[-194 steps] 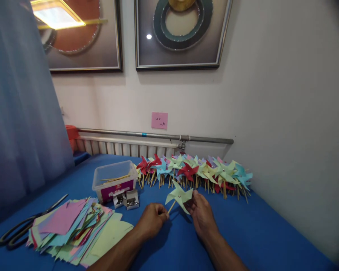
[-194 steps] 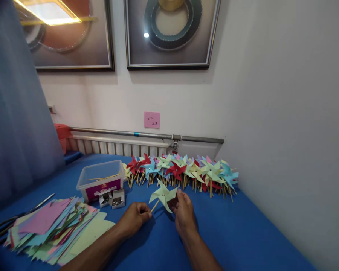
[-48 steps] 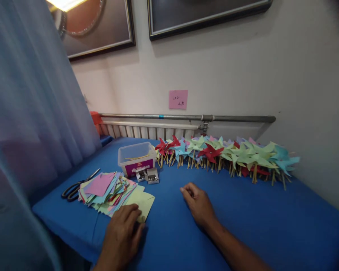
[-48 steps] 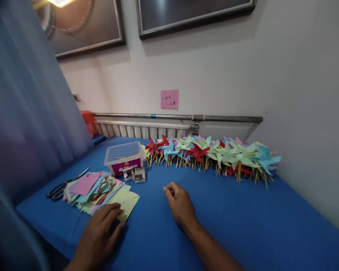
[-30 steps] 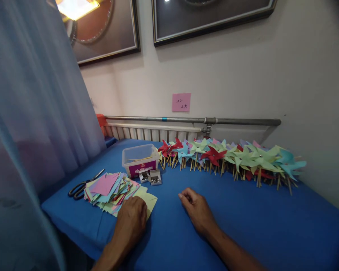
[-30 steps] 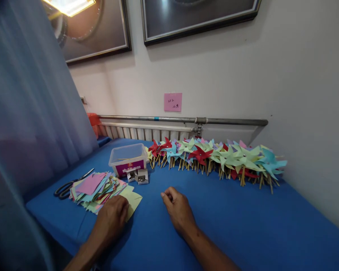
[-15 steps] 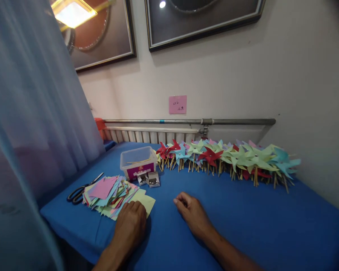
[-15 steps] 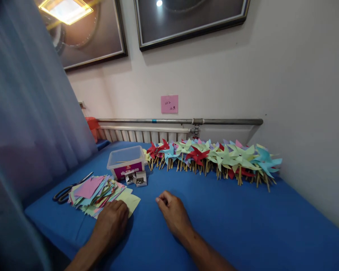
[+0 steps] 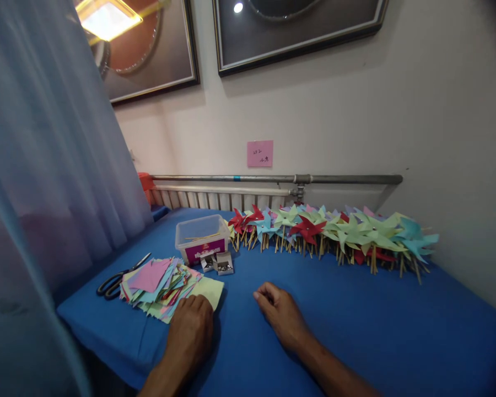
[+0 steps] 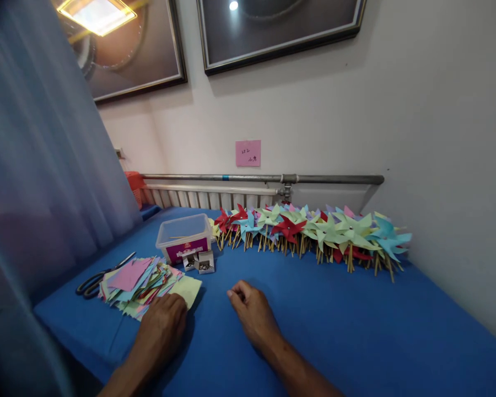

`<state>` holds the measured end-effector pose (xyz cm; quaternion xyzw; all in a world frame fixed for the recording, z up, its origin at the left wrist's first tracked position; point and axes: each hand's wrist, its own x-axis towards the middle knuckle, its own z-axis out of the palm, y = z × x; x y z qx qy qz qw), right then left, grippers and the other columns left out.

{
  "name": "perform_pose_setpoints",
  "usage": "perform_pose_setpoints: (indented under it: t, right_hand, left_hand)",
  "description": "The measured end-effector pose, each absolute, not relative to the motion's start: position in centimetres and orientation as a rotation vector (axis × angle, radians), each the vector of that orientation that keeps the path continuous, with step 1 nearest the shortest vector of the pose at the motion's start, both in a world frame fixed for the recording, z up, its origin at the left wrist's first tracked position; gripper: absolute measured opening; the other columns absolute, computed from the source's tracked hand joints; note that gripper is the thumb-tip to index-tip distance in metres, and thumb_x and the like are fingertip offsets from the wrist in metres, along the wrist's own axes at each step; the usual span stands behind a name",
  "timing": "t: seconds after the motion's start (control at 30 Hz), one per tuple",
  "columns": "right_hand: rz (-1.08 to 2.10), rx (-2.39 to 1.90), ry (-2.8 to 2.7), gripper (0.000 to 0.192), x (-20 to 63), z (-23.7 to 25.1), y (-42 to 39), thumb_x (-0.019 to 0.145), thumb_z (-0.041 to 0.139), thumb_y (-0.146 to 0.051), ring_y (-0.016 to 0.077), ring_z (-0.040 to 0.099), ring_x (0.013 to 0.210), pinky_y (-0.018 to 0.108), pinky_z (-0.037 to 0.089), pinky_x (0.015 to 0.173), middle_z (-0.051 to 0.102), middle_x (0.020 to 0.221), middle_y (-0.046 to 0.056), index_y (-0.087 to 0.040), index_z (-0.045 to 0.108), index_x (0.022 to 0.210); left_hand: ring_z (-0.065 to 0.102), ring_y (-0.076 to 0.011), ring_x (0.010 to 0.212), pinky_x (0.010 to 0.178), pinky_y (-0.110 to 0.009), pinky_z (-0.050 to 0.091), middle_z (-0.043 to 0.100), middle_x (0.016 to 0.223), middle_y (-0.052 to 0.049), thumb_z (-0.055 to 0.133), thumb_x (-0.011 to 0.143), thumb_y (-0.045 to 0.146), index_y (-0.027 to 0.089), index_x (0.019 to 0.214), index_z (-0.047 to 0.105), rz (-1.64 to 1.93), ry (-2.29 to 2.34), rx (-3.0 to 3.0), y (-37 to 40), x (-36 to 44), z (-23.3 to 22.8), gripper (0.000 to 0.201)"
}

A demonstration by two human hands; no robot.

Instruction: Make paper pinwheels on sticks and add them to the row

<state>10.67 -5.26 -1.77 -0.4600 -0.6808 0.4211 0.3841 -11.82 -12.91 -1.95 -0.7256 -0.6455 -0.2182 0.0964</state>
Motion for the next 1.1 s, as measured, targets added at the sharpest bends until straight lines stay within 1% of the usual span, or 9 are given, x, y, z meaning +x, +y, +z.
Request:
perform_pose_setpoints:
  t: [0.1, 0.17, 0.23, 0.3, 0.53, 0.6, 0.73, 0.9, 1.1]
  right_hand:
    - [1.25, -1.069, -1.602, 0.033, 10.3, -2.1, -5.1, 0.088, 0.059, -0.052, 0.0142, 0.055, 0.058, 0.027, 0.041, 0.057, 0.06, 0.064, -0.003, -0.021, 0.061, 0.077]
    - [1.415, -0.955, -1.424, 0.042, 10.0, -2.0, -5.1, 0.083, 0.066, -0.061, 0.0188, 0.066, 0.073, 0.031, 0.05, 0.068, 0.072, 0.083, 0.005, -0.02, 0.068, 0.089]
    - [1.575, -0.853, -1.211, 0.054, 9.8, -1.5, -5.3, 0.078, 0.071, -0.067, 0.0239, 0.071, 0.092, 0.036, 0.053, 0.081, 0.074, 0.108, 0.012, -0.019, 0.07, 0.103]
    - [1.685, -0.759, -1.049, 0.06, 9.9, -0.9, -5.4, 0.077, 0.072, -0.07, 0.0262, 0.07, 0.102, 0.04, 0.053, 0.088, 0.072, 0.119, 0.014, -0.019, 0.07, 0.11]
    - [1.765, -0.639, -0.72, 0.039, 11.6, -0.4, -4.2, 0.075, 0.081, -0.053, 0.0282, 0.073, 0.1, 0.038, 0.057, 0.084, 0.079, 0.093, 0.008, -0.018, 0.071, 0.091]
    - [1.735, -0.639, -0.645, 0.033, 12.2, -0.6, -3.5, 0.074, 0.083, -0.044, 0.0282, 0.073, 0.101, 0.038, 0.058, 0.085, 0.079, 0.093, 0.008, -0.018, 0.071, 0.092]
    - [1.68, -0.651, -0.59, 0.031, 12.9, -0.8, -2.7, 0.078, 0.079, -0.037, 0.0298, 0.071, 0.109, 0.043, 0.058, 0.09, 0.079, 0.106, 0.011, -0.019, 0.07, 0.102]
    - [1.652, -0.668, -0.608, 0.034, 12.8, -1.1, -2.6, 0.079, 0.08, -0.038, 0.0312, 0.07, 0.114, 0.045, 0.058, 0.092, 0.078, 0.11, 0.011, -0.019, 0.071, 0.106]
    - [1.625, -0.691, -0.703, 0.041, 12.9, -1.4, -2.5, 0.078, 0.081, -0.044, 0.0301, 0.071, 0.108, 0.044, 0.058, 0.09, 0.079, 0.105, 0.011, -0.018, 0.071, 0.108]
  left_hand:
    - [0.059, -0.0199, 0.076, 0.071, -0.031, 0.041, 0.064, 0.077, -0.005, 0.046, 0.09, 0.017, 0.019, 0.077, 0.061, -1.114, -2.079, -2.185, -12.1, -11.3, -0.2, 0.02]
    - [0.059, -0.0183, 0.073, 0.068, -0.029, 0.042, 0.064, 0.075, -0.002, 0.048, 0.091, 0.024, 0.019, 0.077, 0.061, -1.458, -2.168, -2.216, -11.1, -10.3, 1.0, 0.019]
    - [0.058, -0.0175, 0.07, 0.066, -0.028, 0.042, 0.063, 0.073, -0.002, 0.05, 0.09, 0.028, 0.019, 0.077, 0.062, -1.687, -2.194, -2.246, -9.9, -8.7, 2.0, 0.02]
    - [0.059, -0.0172, 0.071, 0.067, -0.028, 0.042, 0.063, 0.074, -0.002, 0.051, 0.088, 0.026, 0.019, 0.075, 0.062, -1.704, -2.123, -2.344, -8.6, -6.6, 2.6, 0.019]
    - [0.06, -0.0188, 0.078, 0.072, -0.03, 0.04, 0.067, 0.081, -0.006, 0.052, 0.081, 0.013, 0.019, 0.075, 0.065, -1.106, -1.53, -2.75, -4.5, -0.7, 4.1, 0.015]
    - [0.06, -0.0188, 0.08, 0.073, -0.03, 0.041, 0.067, 0.083, -0.006, 0.051, 0.084, 0.016, 0.019, 0.079, 0.066, -1.27, -1.53, -2.667, -3.0, -0.8, 4.1, 0.016]
    - [0.061, -0.0201, 0.082, 0.076, -0.032, 0.045, 0.07, 0.088, -0.007, 0.058, 0.084, 0.032, 0.017, 0.089, 0.068, -1.92, -1.925, -2.213, 0.1, -2.7, 2.5, 0.019]
    - [0.051, -0.012, 0.055, 0.055, -0.025, 0.039, 0.06, 0.062, 0.0, 0.072, 0.069, 0.052, 0.015, 0.075, 0.063, -2.696, -2.274, -2.285, 1.1, -3.0, -0.3, 0.038]
    - [0.049, -0.0097, 0.05, 0.051, -0.022, 0.037, 0.062, 0.058, 0.001, 0.081, 0.056, 0.04, 0.015, 0.066, 0.061, -2.785, -2.247, -2.224, 1.0, -2.0, -0.7, 0.033]
